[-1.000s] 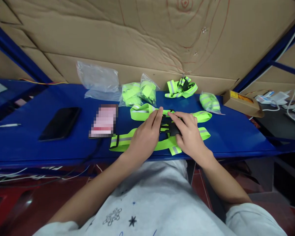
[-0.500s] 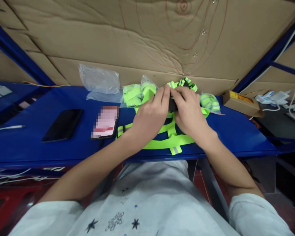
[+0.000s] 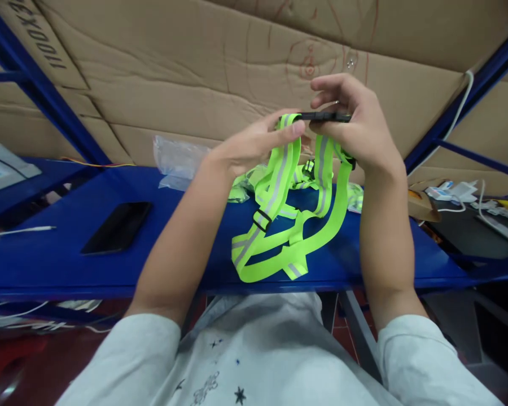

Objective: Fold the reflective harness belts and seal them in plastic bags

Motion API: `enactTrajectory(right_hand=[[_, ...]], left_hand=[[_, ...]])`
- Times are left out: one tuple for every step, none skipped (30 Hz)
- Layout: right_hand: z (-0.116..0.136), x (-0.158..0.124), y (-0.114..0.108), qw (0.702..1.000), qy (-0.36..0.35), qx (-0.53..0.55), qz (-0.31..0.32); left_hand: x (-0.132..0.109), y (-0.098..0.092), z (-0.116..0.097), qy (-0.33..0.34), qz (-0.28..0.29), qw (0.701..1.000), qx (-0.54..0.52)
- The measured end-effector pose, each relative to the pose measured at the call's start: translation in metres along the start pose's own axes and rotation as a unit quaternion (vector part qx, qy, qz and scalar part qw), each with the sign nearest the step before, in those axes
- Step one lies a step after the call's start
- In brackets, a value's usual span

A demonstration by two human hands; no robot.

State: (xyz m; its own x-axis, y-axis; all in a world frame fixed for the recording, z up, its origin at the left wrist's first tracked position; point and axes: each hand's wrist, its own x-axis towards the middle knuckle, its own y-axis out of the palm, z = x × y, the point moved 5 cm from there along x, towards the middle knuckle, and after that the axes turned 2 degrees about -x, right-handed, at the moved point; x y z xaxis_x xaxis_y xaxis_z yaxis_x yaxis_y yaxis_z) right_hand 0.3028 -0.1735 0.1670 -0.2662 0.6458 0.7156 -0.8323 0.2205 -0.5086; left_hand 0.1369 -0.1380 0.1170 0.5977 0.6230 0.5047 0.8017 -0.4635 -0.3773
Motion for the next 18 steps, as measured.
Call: enactTrajectory(right_hand=[[-0.004, 0.003, 0.002, 1.000, -0.003, -0.008, 0.003], [-0.008, 0.006, 0.003, 1.000, -0.002, -0.013, -0.001], [-0.013, 0.009, 0.003, 1.000, 0.002, -0.016, -0.010], [-0.016, 0.012, 0.002, 1.000, 0.010, -0.018, -0.024], [-0.019, 0.013, 0.001, 0.999, 0.017, -0.019, -0.043], [-0.020, 0.014, -0.001, 0.998, 0.027, -0.023, -0.061], [-0.021, 0.014, -0.002, 0.996, 0.037, -0.028, -0.074], [-0.022, 0.014, -0.003, 0.995, 0.049, -0.034, -0.082], [-0.023, 0.013, -0.003, 0.994, 0.059, -0.036, -0.084], [-0.024, 0.012, -0.003, 0.994, 0.063, -0.027, -0.082], [-0.026, 0.011, -0.003, 0.995, 0.058, -0.001, -0.076], [-0.028, 0.011, -0.002, 0.996, 0.048, 0.040, -0.058], [-0.031, 0.011, 0.001, 0.995, 0.037, 0.089, -0.032], [-0.035, 0.011, 0.004, 0.990, 0.035, 0.133, 0.000], [-0.039, 0.011, 0.008, 0.985, 0.045, 0.165, 0.032], [-0.044, 0.010, 0.013, 0.979, 0.066, 0.183, 0.062], [-0.049, 0.010, 0.018, 0.973, 0.093, 0.190, 0.088], [-0.053, 0.010, 0.022, 0.968, 0.119, 0.197, 0.104]], left_hand=[[0.003, 0.004, 0.007, 0.002, 0.018, 0.996, -0.090], [0.007, 0.006, 0.012, 0.005, 0.028, 0.988, -0.151], [0.012, 0.005, 0.015, 0.007, 0.013, 0.987, -0.162], [0.016, 0.004, 0.016, 0.011, -0.001, 0.989, -0.149], [0.020, 0.004, 0.015, 0.016, -0.008, 0.991, -0.132], [0.024, 0.005, 0.013, 0.017, -0.009, 0.993, -0.118], [0.027, 0.006, 0.011, 0.015, -0.006, 0.993, -0.114], [0.030, 0.007, 0.010, 0.008, -0.008, 0.992, -0.123], [0.032, 0.008, 0.009, -0.001, -0.011, 0.990, -0.139], [0.033, 0.007, 0.010, -0.009, -0.020, 0.987, -0.159], [0.035, 0.005, 0.010, -0.015, -0.034, 0.983, -0.180], [0.036, 0.003, 0.012, -0.021, -0.050, 0.979, -0.199], [0.036, 0.000, 0.014, -0.028, -0.066, 0.974, -0.216], [0.037, -0.003, 0.016, -0.037, -0.080, 0.970, -0.229], [0.037, -0.006, 0.018, -0.044, -0.089, 0.965, -0.242], [0.037, -0.007, 0.019, -0.050, -0.093, 0.961, -0.254], [0.037, -0.007, 0.019, -0.051, -0.087, 0.961, -0.259], [0.037, -0.007, 0.018, -0.045, -0.078, 0.963, -0.253]])
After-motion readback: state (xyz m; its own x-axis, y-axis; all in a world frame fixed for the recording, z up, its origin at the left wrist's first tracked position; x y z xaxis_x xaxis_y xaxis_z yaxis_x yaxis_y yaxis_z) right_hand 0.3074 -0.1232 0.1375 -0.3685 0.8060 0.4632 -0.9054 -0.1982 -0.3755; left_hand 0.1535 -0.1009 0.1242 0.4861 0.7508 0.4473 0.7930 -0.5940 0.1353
